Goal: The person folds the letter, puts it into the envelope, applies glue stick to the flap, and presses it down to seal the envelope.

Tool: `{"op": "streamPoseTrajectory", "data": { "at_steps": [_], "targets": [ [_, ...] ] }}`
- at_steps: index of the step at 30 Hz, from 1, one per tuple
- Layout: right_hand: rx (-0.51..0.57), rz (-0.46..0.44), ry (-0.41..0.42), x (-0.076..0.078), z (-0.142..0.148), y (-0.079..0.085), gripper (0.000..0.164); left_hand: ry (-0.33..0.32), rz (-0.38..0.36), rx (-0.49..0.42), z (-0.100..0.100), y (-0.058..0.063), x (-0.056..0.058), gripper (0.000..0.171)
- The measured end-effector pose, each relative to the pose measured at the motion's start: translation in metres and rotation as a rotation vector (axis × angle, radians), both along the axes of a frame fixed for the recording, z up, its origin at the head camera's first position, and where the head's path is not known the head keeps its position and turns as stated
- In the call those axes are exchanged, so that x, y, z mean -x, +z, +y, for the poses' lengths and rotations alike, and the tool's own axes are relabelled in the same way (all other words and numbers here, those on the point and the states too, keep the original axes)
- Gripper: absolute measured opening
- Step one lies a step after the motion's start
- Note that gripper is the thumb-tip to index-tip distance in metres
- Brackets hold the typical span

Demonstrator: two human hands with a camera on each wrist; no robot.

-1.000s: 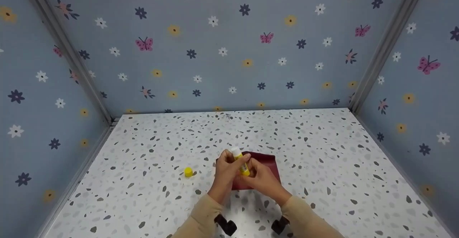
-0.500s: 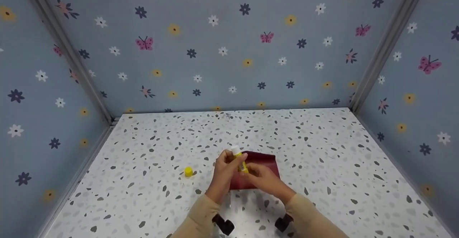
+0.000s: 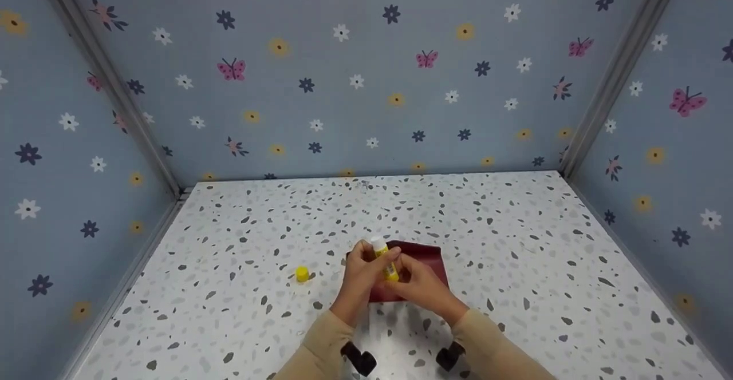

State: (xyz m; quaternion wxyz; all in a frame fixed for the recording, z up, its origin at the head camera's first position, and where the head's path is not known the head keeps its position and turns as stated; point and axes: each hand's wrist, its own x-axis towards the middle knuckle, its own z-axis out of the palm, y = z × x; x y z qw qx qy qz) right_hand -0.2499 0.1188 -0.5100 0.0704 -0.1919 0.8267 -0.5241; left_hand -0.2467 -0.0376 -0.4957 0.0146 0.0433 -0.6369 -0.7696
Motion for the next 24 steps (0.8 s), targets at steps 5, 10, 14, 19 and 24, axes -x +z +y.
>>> {"op": "streamPoseTrajectory", "data": {
  "at_steps": [5, 10, 14, 19, 24],
  "targets": [
    [-0.005, -0.069, -0.018, 0.001, 0.001, -0.001, 0.027, -0.018, 0.034, 0.034, -0.001, 0.000, 0.001, 0.043],
    [0.028, -0.110, 0.013, 0.000, 0.004, 0.000, 0.031, -0.058, 0.047, 0.045, -0.004, -0.001, 0.003, 0.043],
    [0.064, -0.107, 0.022, 0.001, 0.004, 0.001, 0.033, -0.093, 0.060, 0.041, -0.008, -0.002, 0.005, 0.037],
    [0.148, -0.093, 0.025, 0.002, 0.001, 0.002, 0.034, -0.130, 0.066, 0.066, -0.011, -0.004, 0.005, 0.031],
    [0.221, -0.092, 0.026, 0.003, -0.001, 0.002, 0.033, -0.203, 0.103, 0.064, -0.015, -0.006, 0.003, 0.031]
  ]
}}
